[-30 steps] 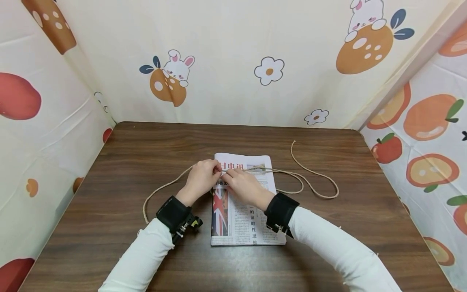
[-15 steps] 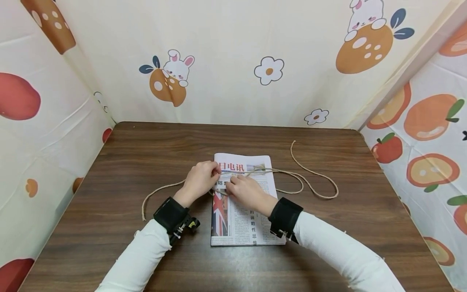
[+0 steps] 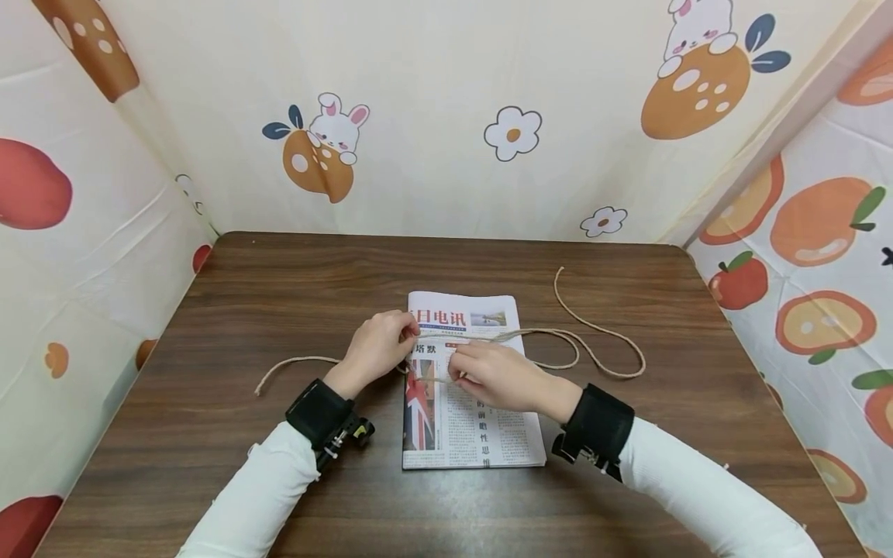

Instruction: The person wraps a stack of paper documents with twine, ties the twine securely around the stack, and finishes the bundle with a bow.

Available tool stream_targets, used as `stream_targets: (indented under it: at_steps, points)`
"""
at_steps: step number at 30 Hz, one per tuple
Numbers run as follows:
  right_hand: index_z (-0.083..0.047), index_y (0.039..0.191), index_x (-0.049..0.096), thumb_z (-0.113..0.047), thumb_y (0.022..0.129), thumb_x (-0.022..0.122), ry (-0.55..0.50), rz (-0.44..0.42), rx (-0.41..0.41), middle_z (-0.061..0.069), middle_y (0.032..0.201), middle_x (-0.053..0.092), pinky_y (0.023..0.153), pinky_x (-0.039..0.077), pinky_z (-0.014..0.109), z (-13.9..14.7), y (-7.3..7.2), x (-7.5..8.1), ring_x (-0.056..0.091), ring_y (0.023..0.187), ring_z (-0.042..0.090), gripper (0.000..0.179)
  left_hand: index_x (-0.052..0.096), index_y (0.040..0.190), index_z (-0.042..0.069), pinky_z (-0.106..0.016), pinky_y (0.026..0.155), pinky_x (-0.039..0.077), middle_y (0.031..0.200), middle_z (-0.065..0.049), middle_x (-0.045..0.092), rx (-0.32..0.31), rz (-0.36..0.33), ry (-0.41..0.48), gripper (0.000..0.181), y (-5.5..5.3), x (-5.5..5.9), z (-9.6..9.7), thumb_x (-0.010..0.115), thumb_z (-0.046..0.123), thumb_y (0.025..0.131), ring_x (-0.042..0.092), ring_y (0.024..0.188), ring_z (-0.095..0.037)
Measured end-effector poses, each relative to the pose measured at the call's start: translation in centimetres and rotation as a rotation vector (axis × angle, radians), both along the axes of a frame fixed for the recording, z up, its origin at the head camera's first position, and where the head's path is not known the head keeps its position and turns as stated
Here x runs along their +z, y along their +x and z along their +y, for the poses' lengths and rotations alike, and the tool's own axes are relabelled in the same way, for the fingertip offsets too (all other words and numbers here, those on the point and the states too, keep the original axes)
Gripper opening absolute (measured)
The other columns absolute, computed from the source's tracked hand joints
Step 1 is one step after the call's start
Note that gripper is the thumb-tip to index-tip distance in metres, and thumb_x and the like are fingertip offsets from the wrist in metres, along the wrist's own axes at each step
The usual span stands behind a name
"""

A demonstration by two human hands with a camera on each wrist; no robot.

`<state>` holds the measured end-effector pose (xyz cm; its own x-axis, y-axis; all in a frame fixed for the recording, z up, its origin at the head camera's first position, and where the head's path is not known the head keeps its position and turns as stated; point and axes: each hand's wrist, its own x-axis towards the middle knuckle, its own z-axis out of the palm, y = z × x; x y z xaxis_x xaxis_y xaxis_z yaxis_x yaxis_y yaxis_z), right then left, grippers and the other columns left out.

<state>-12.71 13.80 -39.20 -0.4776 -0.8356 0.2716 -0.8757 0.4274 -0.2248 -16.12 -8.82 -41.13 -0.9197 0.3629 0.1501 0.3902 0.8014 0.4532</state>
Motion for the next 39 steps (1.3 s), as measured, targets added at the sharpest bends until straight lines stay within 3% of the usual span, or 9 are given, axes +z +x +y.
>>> stream_targets:
  at_steps: [5,10,16,19,26,33,39]
  points:
    - [-0.016,0.089,0.055,-0.016,0.090,0.057,-0.083,-0.036,-0.022,-0.008,0.085,0.054,0.071,0.044,0.024,1.0,0.2,1.0,0.051,0.080,0.007,0.002,0.066,0.085,0.013,-0.029,0.063,0.044,0.083,0.000,0.059,-0.045,0.080,-0.024,0.006,0.7,0.6,-0.2,0.068,0.011,0.080,0.050,0.072,-0.015]
    - [-0.015,0.090,0.056,-0.014,0.089,0.058,-0.167,-0.070,-0.062,-0.008,0.086,0.055,0.073,0.044,0.023,1.8,-0.1,2.1,0.052,0.082,0.007,0.003,0.067,0.085,0.014,-0.030,0.064,0.046,0.085,0.001,0.061,-0.134,0.163,-0.041,0.009,2.1,1.5,-0.3,0.068,0.008,0.078,0.052,0.077,-0.014]
    - [-0.014,0.091,0.056,-0.010,0.087,0.061,-0.222,-0.111,-0.083,-0.007,0.088,0.056,0.074,0.048,0.024,2.2,-0.4,2.3,0.054,0.085,0.003,0.008,0.069,0.092,0.014,-0.025,0.063,0.043,0.089,0.004,0.060,-0.269,0.121,-0.027,0.016,3.5,1.6,-0.4,0.068,0.008,0.077,0.049,0.079,-0.010]
    - [-0.015,0.091,0.055,-0.008,0.085,0.062,-0.221,-0.126,-0.085,-0.008,0.087,0.056,0.074,0.047,0.023,2.1,-0.4,2.0,0.053,0.085,0.003,0.011,0.069,0.092,0.015,-0.024,0.063,0.041,0.090,0.004,0.059,-0.306,0.109,-0.019,0.015,4.0,1.2,-0.3,0.070,0.012,0.077,0.047,0.079,-0.010]
    - [-0.015,0.089,0.055,-0.016,0.090,0.059,-0.179,-0.100,-0.096,-0.008,0.085,0.055,0.074,0.045,0.023,2.3,-0.1,1.0,0.053,0.083,0.005,0.004,0.063,0.079,0.022,-0.023,0.060,0.039,0.081,0.009,0.057,-0.287,0.120,-0.020,0.009,5.1,0.6,-0.5,0.071,0.019,0.079,0.046,0.075,-0.008]
    - [-0.016,0.087,0.055,-0.016,0.089,0.059,-0.126,-0.115,-0.137,-0.009,0.085,0.055,0.072,0.045,0.025,2.7,0.2,0.2,0.055,0.082,0.009,0.005,0.064,0.085,0.020,-0.025,0.069,0.047,0.082,0.012,0.062,-0.225,0.107,0.075,0.006,6.3,1.4,-2.0,0.067,0.016,0.083,0.056,0.073,-0.005]
    - [-0.019,0.088,0.055,-0.014,0.086,0.063,-0.066,-0.100,-0.132,-0.010,0.085,0.053,0.070,0.042,0.024,2.7,0.5,-0.8,0.051,0.080,0.008,0.010,0.063,0.088,0.019,-0.022,0.063,0.045,0.082,0.012,0.061,-0.202,0.130,0.067,0.013,7.4,2.1,-3.8,0.068,0.010,0.079,0.056,0.071,-0.003]
